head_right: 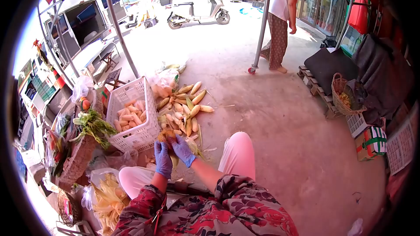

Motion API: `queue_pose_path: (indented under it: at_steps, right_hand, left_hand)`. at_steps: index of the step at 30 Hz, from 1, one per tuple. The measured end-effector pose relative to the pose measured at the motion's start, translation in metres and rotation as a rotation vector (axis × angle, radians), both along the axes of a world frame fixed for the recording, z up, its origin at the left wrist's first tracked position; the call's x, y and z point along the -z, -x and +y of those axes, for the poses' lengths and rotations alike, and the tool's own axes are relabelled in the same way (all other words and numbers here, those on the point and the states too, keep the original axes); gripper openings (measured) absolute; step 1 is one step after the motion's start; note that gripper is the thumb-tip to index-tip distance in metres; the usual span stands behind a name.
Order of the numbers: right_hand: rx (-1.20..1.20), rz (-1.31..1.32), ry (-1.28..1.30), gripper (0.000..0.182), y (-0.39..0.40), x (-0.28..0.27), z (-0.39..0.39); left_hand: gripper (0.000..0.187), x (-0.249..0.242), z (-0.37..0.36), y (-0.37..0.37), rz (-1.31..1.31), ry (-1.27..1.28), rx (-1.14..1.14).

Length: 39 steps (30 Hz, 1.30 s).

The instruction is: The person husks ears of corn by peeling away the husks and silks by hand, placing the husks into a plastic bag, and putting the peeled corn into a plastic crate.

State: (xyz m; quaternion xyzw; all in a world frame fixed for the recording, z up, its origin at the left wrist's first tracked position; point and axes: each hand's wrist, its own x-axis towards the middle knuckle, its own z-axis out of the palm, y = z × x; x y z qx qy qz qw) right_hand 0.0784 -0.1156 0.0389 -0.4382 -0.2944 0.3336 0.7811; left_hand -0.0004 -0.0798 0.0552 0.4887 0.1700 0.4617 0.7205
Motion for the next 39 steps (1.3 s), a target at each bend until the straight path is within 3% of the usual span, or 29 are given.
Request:
queue_pose_path:
  at_steps: [3,5,7,8,9,10,11,12,15,17,19,21,23,25,27,29,30,31,33,35,37,39]
  right_hand:
    - [0.217,0.013,0.251,0.031,-0.021,-0.009,0.011]
    - [0.423,-0.531,0.392,0.024,-0.066,0.081,0.064]
    - [0.501,-0.834,0.361,0.020,-0.082,0.055,0.055]
    - [0.304,-1.046,0.763,0.022,-0.108,0.066,0.062]
    - [0.138,-0.586,0.599,0.021,-0.120,0.052,0.060]
    - [0.047,0.130,0.262,0.021,-0.132,0.038,0.059]
    - [0.073,0.615,0.087,0.020,-0.143,0.021,0.057]
    - [0.161,0.780,0.037,0.022,-0.168,0.022,0.055]
    - [0.515,0.748,0.016,0.031,-0.258,0.038,0.016]
    - [0.613,0.599,0.044,0.037,-0.299,0.024,-0.010]
    - [0.615,0.364,0.189,0.037,-0.272,-0.031,-0.035]
    - [0.541,0.334,0.017,0.033,-0.249,-0.043,-0.026]
    - [0.486,0.358,-0.141,0.030,-0.217,-0.042,-0.013]
    - [0.369,0.315,-0.177,0.029,-0.163,-0.066,-0.013]
    - [0.222,0.329,-0.205,0.029,-0.123,-0.074,-0.011]
    - [0.058,0.390,-0.217,0.030,-0.099,-0.071,-0.006]
    - [0.095,0.530,-0.220,0.031,-0.091,-0.069,-0.002]
    - [0.134,0.671,-0.222,0.033,-0.086,-0.068,0.001]
    - [0.007,0.531,-0.261,0.034,-0.084,-0.037,0.007]
    - [-0.030,0.507,-0.235,0.035,-0.064,-0.036,0.006]
    - [-0.050,0.585,-0.228,0.036,-0.046,-0.052,0.009]
    - [-0.089,0.719,-0.246,0.037,-0.030,-0.061,0.010]
  left_hand:
    - [0.006,-0.011,0.003,-0.017,-0.070,0.034,0.019]
    - [0.009,-0.028,0.001,-0.023,-0.134,0.104,0.156]
    - [0.012,-0.028,0.012,-0.025,0.208,-0.098,0.055]
    - [0.011,-0.037,0.002,-0.020,0.319,-0.192,0.062]
    - [0.011,-0.052,-0.011,-0.012,0.427,-0.288,0.076]
    - [0.011,-0.055,-0.017,-0.001,0.426,-0.288,0.104]
    - [0.012,-0.057,-0.027,0.010,0.421,-0.287,0.136]
    - [0.012,-0.062,-0.035,0.024,0.418,-0.247,0.144]
    - [0.013,-0.079,-0.054,0.081,0.482,-0.180,0.045]
    - [0.014,-0.059,-0.025,0.103,0.463,-0.121,0.035]
    - [0.014,-0.024,0.015,0.103,0.549,-0.176,-0.094]
    - [0.012,-0.020,0.030,0.072,0.539,-0.244,-0.140]
    - [0.009,-0.018,0.029,0.030,0.479,-0.409,-0.150]
    - [0.026,-0.036,0.018,-0.016,0.389,-0.861,-0.329]
    - [0.049,-0.069,-0.001,-0.036,0.580,-1.176,-0.423]
    - [0.067,-0.054,-0.006,-0.047,0.681,-1.115,-0.414]
    - [0.078,-0.045,0.003,-0.046,0.713,-1.038,-0.335]
    - [0.078,-0.035,0.008,-0.044,0.616,-0.892,-0.245]
    - [0.078,-0.030,0.009,-0.034,0.424,-0.596,-0.070]
    - [0.065,-0.012,0.008,-0.028,0.141,-0.192,0.102]
    - [0.055,-0.018,0.003,-0.022,0.116,0.102,0.084]
    - [0.048,-0.015,0.009,-0.021,-0.088,0.258,0.083]
